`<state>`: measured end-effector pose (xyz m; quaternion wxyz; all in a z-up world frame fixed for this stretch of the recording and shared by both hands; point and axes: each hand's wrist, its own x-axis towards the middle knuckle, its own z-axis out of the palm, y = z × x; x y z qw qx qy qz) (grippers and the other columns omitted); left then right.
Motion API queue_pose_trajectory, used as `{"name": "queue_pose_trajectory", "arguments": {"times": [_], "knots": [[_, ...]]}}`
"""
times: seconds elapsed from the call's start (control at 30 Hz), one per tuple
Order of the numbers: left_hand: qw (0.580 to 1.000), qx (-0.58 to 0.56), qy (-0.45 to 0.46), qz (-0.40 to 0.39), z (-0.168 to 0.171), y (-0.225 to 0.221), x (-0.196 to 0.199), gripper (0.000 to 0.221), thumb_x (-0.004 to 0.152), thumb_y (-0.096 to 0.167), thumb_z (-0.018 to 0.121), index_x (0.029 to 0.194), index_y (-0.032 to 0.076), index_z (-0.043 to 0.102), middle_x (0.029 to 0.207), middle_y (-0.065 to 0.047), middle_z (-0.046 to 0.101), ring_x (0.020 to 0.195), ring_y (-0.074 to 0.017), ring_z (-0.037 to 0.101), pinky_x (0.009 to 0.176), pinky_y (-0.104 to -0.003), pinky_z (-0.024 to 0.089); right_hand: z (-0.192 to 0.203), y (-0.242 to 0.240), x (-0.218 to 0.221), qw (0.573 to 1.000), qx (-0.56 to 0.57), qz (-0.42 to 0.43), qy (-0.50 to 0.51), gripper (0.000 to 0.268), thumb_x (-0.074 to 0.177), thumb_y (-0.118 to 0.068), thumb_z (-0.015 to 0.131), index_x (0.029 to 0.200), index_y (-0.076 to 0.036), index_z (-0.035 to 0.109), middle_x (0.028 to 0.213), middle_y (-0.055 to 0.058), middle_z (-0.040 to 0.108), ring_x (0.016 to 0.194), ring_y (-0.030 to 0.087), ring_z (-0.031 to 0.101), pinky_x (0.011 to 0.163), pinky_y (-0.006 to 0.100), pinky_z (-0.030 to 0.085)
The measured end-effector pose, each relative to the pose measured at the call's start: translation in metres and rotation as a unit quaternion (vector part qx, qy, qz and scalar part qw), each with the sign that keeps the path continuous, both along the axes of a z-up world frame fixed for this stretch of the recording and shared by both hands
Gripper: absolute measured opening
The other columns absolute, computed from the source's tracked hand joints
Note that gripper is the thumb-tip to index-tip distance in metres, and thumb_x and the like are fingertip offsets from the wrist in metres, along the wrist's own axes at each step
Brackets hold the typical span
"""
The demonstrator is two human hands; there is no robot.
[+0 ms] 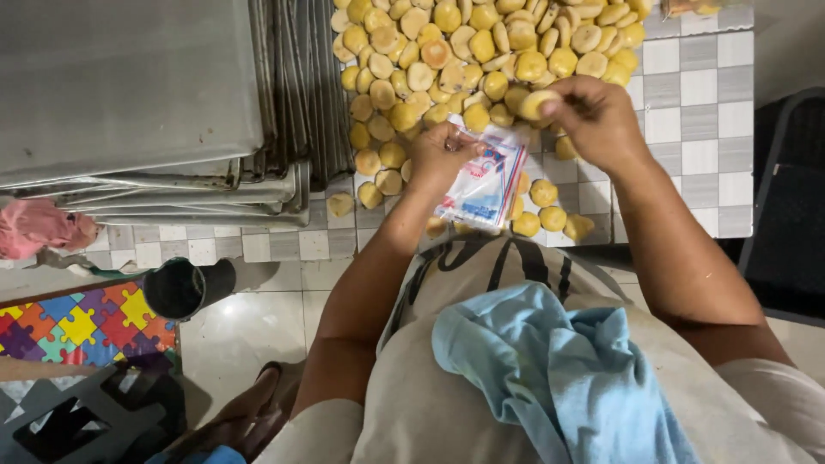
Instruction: Packing small round pastries into individual plastic bags from a large pile on a table.
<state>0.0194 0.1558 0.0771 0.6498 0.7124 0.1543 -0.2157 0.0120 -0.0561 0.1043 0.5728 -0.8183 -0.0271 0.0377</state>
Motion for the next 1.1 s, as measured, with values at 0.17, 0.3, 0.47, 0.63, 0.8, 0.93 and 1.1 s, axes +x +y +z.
{"name": "queue_pose_trajectory", "arguments": {"times": [0.17, 0.3, 0.47, 0.63, 0.8, 0.93, 1.1], "knots": [[0.996, -0.034, -0.082, 0.018, -0.038, -0.001, -0.002, 0.018, 0.068, 0.004, 0.079, 0.067, 0.011, 0.062, 0.066, 0.002, 0.061, 0.065, -0.008, 0.054, 0.059, -0.023, 0.047, -0.009, 0.004, 0.008, 0.966, -0.205, 0.087, -0.127, 0.022, 0.084, -0.01, 0.075, 0.1, -0.002, 0.062, 0.09, 0.012, 0.066, 0.079, 0.023, 0.063, 0.069, 0.035, 0.051], [0.988, -0.1, -0.115, -0.015, -0.035, 0.002, -0.006, 0.016, 0.071, 0.002, 0.075, 0.069, 0.012, 0.061, 0.079, -0.004, 0.071, 0.075, -0.0088, 0.064, 0.068, -0.023, 0.056, 0.004, 0.009, 0.015, 0.933, -0.273, 0.171, -0.162, 0.008, 0.085, 0.006, 0.067, 0.091, 0.0, 0.068, 0.086, 0.013, 0.068, 0.081, 0.025, 0.066, 0.076, 0.037, 0.055], [0.985, -0.103, -0.14, -0.014, -0.048, -0.001, -0.006, 0.017, 0.07, 0.001, 0.076, 0.07, 0.012, 0.063, 0.073, 0.0, 0.066, 0.07, -0.008, 0.06, 0.066, -0.022, 0.052, 0.011, 0.018, 0.023, 0.935, -0.254, 0.228, -0.094, 0.009, 0.085, 0.002, 0.066, 0.092, -0.001, 0.064, 0.085, 0.011, 0.067, 0.077, 0.022, 0.065, 0.072, 0.032, 0.056], [0.991, -0.03, -0.132, -0.012, -0.032, 0.003, -0.008, 0.02, 0.07, 0.009, 0.077, 0.067, 0.016, 0.058, 0.075, 0.002, 0.066, 0.095, -0.0147, 0.062, 0.088, -0.032, 0.046, 0.021, 0.009, 0.022, 0.954, -0.258, 0.148, -0.044, 0.006, 0.089, 0.003, 0.062, 0.094, 0.001, 0.062, 0.094, 0.017, 0.067, 0.084, 0.028, 0.066, 0.078, 0.038, 0.056], [0.987, -0.055, -0.148, 0.0, -0.03, 0.001, -0.012, 0.024, 0.069, 0.0, 0.077, 0.067, 0.014, 0.058, 0.07, 0.003, 0.062, 0.071, -0.0076, 0.057, 0.066, -0.024, 0.051, 0.024, 0.007, 0.016, 0.95, -0.211, 0.174, -0.154, 0.015, 0.083, 0.002, 0.072, 0.096, 0.001, 0.065, 0.093, 0.015, 0.066, 0.084, 0.027, 0.063, 0.074, 0.037, 0.052], [0.988, -0.053, -0.144, 0.009, -0.022, 0.004, -0.014, 0.025, 0.069, 0.003, 0.078, 0.065, 0.015, 0.056, 0.069, 0.004, 0.063, 0.074, -0.0075, 0.059, 0.071, -0.025, 0.051, 0.001, 0.001, 0.019, 0.923, -0.305, 0.167, -0.167, 0.015, 0.081, 0.006, 0.065, 0.094, -0.001, 0.066, 0.088, 0.012, 0.066, 0.079, 0.028, 0.062, 0.064, 0.038, 0.05], [0.991, -0.031, -0.132, -0.004, -0.025, 0.008, -0.017, 0.026, 0.067, 0.007, 0.079, 0.065, 0.017, 0.054, 0.07, 0.005, 0.062, 0.073, -0.0083, 0.057, 0.071, -0.025, 0.046, 0.003, 0.008, 0.02, 0.914, -0.317, 0.175, -0.182, 0.014, 0.082, 0.004, 0.069, 0.094, -0.001, 0.067, 0.091, 0.012, 0.067, 0.084, 0.029, 0.063, 0.07, 0.039, 0.052]]}}
